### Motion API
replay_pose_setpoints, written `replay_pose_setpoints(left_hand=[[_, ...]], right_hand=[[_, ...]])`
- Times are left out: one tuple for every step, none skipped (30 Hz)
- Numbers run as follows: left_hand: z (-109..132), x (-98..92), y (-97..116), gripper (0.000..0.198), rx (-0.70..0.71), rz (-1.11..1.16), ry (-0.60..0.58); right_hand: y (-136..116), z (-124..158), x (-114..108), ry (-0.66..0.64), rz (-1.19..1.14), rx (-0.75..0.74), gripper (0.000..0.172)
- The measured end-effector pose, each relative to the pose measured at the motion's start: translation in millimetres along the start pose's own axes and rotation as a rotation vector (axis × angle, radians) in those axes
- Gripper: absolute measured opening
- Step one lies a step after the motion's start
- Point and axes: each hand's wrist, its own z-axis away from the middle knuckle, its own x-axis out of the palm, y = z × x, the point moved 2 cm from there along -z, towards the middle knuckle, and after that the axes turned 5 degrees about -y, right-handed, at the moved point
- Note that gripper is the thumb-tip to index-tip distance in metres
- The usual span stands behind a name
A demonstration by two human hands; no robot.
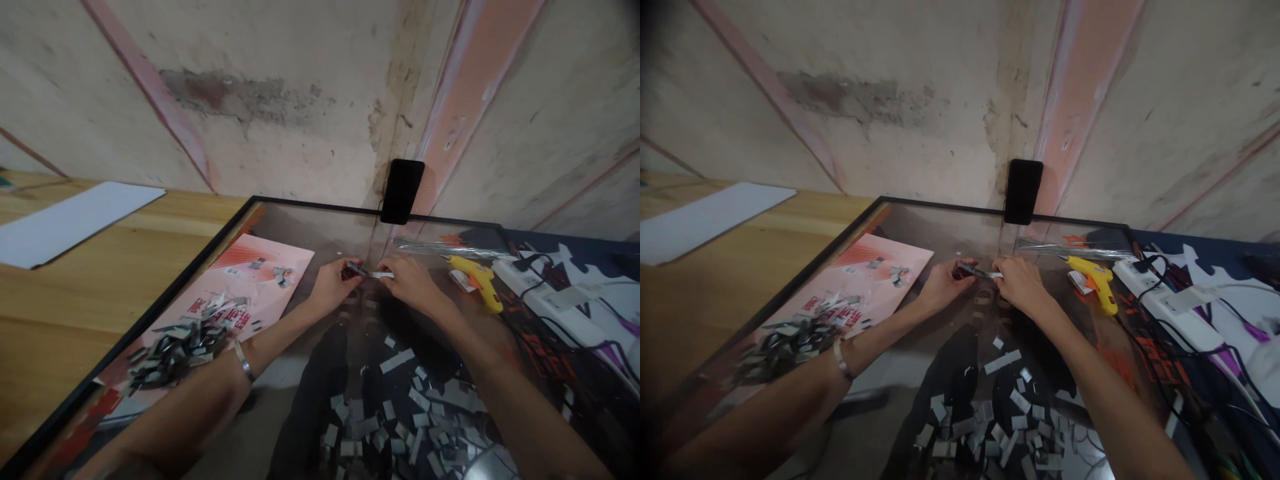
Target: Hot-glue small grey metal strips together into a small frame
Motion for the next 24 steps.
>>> replay_pose_setpoints(left_hand=[[0, -0.1, 0, 0.035, -0.002, 0.008, 0.000], [0, -0.3, 0, 0.034, -0.004, 0.009, 0.000], [0, -0.4, 1, 0.033, -0.006, 0.007, -0.002], [0, -0.5, 1, 0.032, -0.006, 0.004, -0.004], [0, -0.6, 1, 0.032, -0.007, -0.001, -0.005], [0, -0.6, 0, 0.032, -0.006, -0.005, -0.005], [0, -0.6, 0, 0.032, -0.003, -0.009, -0.002], [0, -0.5, -1, 0.032, 0.000, -0.012, 0.002], [0, -0.4, -2, 0.032, 0.003, -0.014, 0.007], [0, -0.2, -3, 0.032, 0.005, -0.014, 0.009], [0, 0.0, -3, 0.032, 0.006, -0.009, 0.009], [0, 0.3, -4, 0.032, 0.005, 0.000, 0.005], [0, 0.6, -4, 0.032, 0.002, 0.011, -0.002], [0, 0.9, -4, 0.032, -0.001, 0.022, -0.008], [0, 1.1, -3, 0.032, -0.006, 0.033, -0.013], [0, 1.3, -3, 0.032, -0.011, 0.044, -0.015], [0, 1.4, -2, 0.032, -0.016, 0.054, -0.019], [0, 1.7, -1, 0.033, -0.019, 0.061, -0.023], [1, 1.8, -1, 0.032, -0.021, 0.064, -0.025], [1, 1.9, 0, 0.032, -0.019, 0.062, -0.026], [0, 1.9, 1, 0.030, -0.012, 0.057, -0.025], [0, 1.9, 2, 0.029, -0.001, 0.048, -0.020], [0, 1.7, 3, 0.028, 0.008, 0.038, -0.013], [0, 1.5, 4, 0.027, 0.014, 0.028, -0.007]], right_hand=[[0, 0, -1, 0.005, -0.002, -0.001, 0.019], [0, 1, -2, 0.010, -0.002, -0.004, 0.019], [-1, 1, -3, 0.014, -0.002, -0.009, 0.019], [-1, 2, -4, 0.017, -0.002, -0.011, 0.019], [-2, 2, -4, 0.017, 0.000, -0.014, 0.019], [-2, 3, -5, 0.014, 0.003, -0.016, 0.018], [-3, 3, -5, 0.009, 0.005, -0.018, 0.018], [-3, 3, -5, 0.005, 0.007, -0.020, 0.017], [-3, 3, -5, 0.005, 0.008, -0.019, 0.017], [-2, 2, -5, 0.006, 0.010, -0.019, 0.017], [-2, 2, -4, 0.010, 0.010, -0.017, 0.017], [-1, 1, -3, 0.015, 0.009, -0.016, 0.018], [0, 1, -1, 0.019, 0.006, -0.018, 0.018], [1, 0, 0, 0.020, 0.002, -0.022, 0.019], [2, -1, 1, 0.018, -0.003, -0.025, 0.020], [3, -2, 3, 0.013, -0.008, -0.025, 0.021], [4, -2, 5, 0.004, -0.013, -0.024, 0.022], [5, -3, 6, -0.005, -0.017, -0.023, 0.022], [6, -4, 8, -0.011, -0.021, -0.023, 0.022], [7, -5, 9, -0.015, -0.025, -0.023, 0.021], [8, -6, 11, -0.016, -0.029, -0.024, 0.021], [9, -7, 12, -0.014, -0.033, -0.026, 0.021], [10, -7, 13, -0.011, -0.037, -0.028, 0.021], [11, -8, 14, -0.008, -0.041, -0.028, 0.021]])
